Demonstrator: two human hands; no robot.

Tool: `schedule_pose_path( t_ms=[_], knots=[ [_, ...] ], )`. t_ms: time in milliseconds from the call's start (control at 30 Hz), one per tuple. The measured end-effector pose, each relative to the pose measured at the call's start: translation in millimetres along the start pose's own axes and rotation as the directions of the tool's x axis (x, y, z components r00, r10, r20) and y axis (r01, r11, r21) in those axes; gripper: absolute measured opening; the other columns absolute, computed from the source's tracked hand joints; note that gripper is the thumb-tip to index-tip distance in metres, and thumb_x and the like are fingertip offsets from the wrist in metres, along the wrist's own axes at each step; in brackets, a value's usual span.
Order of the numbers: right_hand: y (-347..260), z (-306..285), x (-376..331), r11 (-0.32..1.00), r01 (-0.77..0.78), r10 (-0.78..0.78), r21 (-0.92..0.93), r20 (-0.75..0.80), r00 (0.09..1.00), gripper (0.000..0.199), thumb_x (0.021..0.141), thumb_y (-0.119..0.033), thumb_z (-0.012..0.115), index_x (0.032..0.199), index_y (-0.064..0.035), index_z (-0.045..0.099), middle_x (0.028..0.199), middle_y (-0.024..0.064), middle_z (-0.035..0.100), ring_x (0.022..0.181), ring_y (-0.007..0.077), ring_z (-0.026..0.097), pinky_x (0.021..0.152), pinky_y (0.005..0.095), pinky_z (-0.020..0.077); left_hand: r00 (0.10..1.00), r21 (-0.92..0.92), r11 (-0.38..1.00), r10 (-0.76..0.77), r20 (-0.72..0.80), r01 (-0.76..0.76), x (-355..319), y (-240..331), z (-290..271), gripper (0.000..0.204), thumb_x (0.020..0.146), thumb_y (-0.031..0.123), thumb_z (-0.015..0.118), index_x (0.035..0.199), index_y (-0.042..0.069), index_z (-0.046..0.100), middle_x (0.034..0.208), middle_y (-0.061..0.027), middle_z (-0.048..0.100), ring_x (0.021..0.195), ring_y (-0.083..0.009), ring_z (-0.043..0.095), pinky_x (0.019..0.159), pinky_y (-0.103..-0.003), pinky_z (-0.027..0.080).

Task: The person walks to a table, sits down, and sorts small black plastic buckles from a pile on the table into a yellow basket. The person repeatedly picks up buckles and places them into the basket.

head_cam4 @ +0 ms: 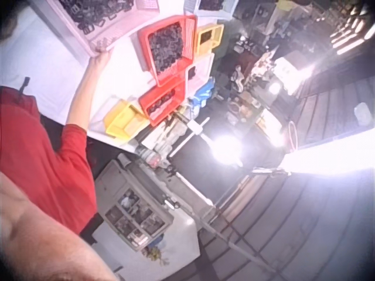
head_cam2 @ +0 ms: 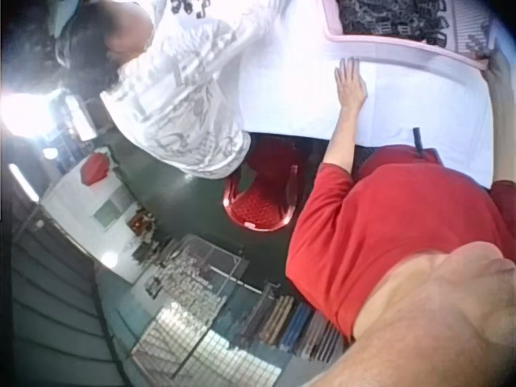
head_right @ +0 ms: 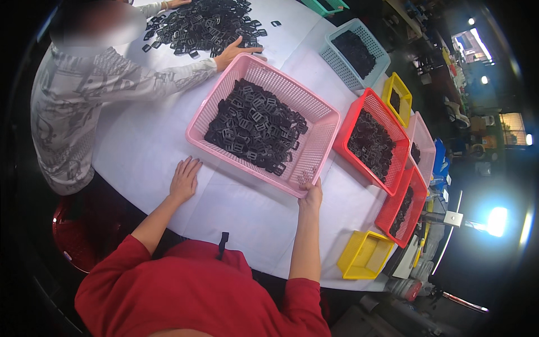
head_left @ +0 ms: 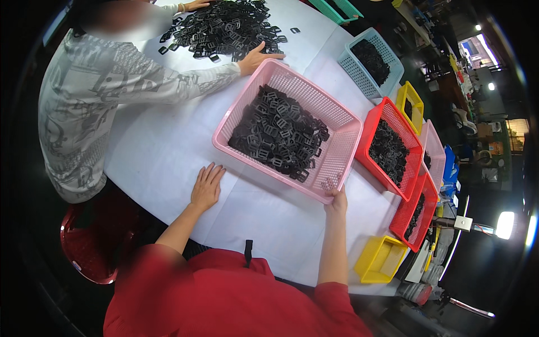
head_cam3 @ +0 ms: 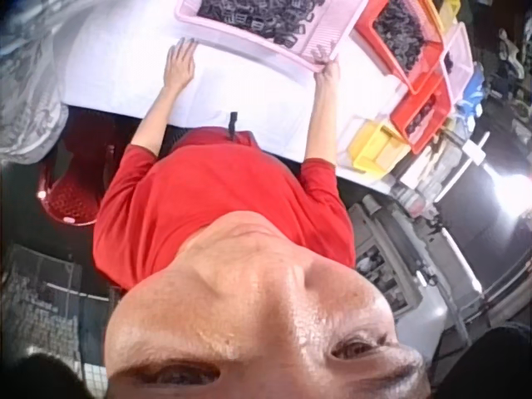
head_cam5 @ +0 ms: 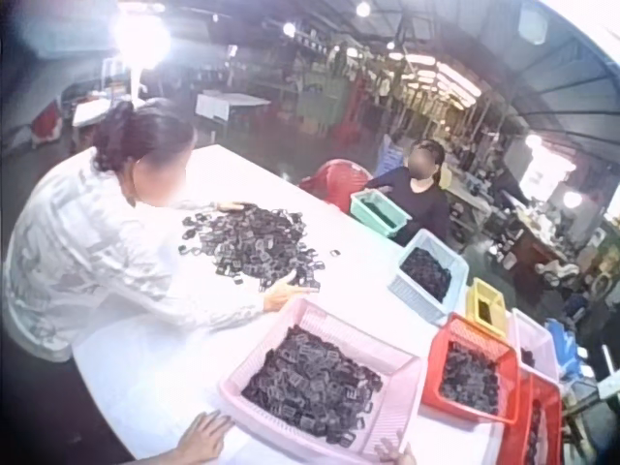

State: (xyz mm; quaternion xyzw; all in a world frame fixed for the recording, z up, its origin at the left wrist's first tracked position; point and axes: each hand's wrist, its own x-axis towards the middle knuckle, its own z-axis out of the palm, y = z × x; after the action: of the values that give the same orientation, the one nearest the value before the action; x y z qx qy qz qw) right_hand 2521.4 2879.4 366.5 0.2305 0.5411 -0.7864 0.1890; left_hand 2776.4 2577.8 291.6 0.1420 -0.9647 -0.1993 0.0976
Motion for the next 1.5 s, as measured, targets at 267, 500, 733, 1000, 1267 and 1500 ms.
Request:
schedule_pose_path(
  t_ms=[267,500,733,1000,1267,1500],
  knots=[
    [11,40,33,0.993,0.102,-0.103,-0.050,-0.005,0.995,0.067,0.060,0.016,0.044,0.123,0.0004,0.056,0.105,0.0093,0.062,0.084,0.0189,0.057,0.064,0.0251,0.0459,0.998,0.008,1.000,0.021,-0.063,-0.020,-9,-5,5,0.046,0.083,0.005,0.051,0.129,0.006,0.051,0.136,-0.0111,0.047,0.133,-0.0317,0.036,0.112,-0.050,0.027],
    [17,64,72,0.983,0.177,-0.178,-0.048,-0.024,0.984,0.059,0.064,0.013,0.046,0.121,0.0019,0.058,0.106,0.0099,0.061,0.088,0.0214,0.058,0.068,0.0287,0.0481,0.999,0.035,0.999,-0.010,-0.043,0.012,-1,1,4,0.043,0.086,0.007,0.050,0.129,0.009,0.051,0.137,-0.0072,0.046,0.134,-0.0278,0.035,0.113,-0.046,0.026],
    [14,67,75,0.984,0.022,-0.012,-0.175,0.054,0.998,0.063,0.077,-0.001,0.056,0.137,-0.0089,0.038,0.129,0.0156,0.048,0.108,0.0338,0.054,0.080,0.0628,0.0464,0.996,0.015,0.999,0.033,-0.081,-0.032,4,-12,12,0.045,0.085,0.008,0.051,0.130,0.009,0.050,0.139,-0.0080,0.045,0.134,-0.0292,0.034,0.113,-0.047,0.025],
    [140,54,-18,0.803,0.490,-0.556,-0.338,-0.132,0.821,0.059,0.094,-0.036,0.053,0.143,-0.0079,0.036,0.146,0.0155,0.034,0.138,0.0285,0.029,0.109,0.0566,0.0237,0.990,-0.206,0.969,0.141,-0.011,-0.140,16,-31,14,0.044,0.082,0.005,0.052,0.126,0.009,0.053,0.138,-0.0093,0.045,0.135,-0.0311,0.034,0.112,-0.048,0.027],
    [225,37,-88,-0.173,0.384,-0.424,-0.907,0.420,0.802,0.059,0.091,-0.029,0.055,0.143,-0.0081,0.036,0.150,0.0235,0.023,0.140,0.0447,0.017,0.109,0.0650,0.0156,0.896,-0.320,0.872,0.427,0.123,-0.371,20,-88,-8,0.044,0.083,0.004,0.053,0.126,0.008,0.053,0.138,-0.0086,0.046,0.135,-0.0284,0.036,0.112,-0.045,0.029],
    [216,42,-78,-0.064,0.350,-0.384,-0.934,0.347,0.856,0.062,0.088,-0.028,0.060,0.143,-0.0128,0.036,0.151,0.0204,0.019,0.141,0.0432,0.016,0.109,0.0650,0.0162,0.895,-0.342,0.863,0.431,0.116,-0.372,34,-89,-3,0.042,0.081,0.002,0.054,0.123,0.006,0.056,0.135,-0.0097,0.049,0.134,-0.0292,0.038,0.110,-0.045,0.031]
  ],
)
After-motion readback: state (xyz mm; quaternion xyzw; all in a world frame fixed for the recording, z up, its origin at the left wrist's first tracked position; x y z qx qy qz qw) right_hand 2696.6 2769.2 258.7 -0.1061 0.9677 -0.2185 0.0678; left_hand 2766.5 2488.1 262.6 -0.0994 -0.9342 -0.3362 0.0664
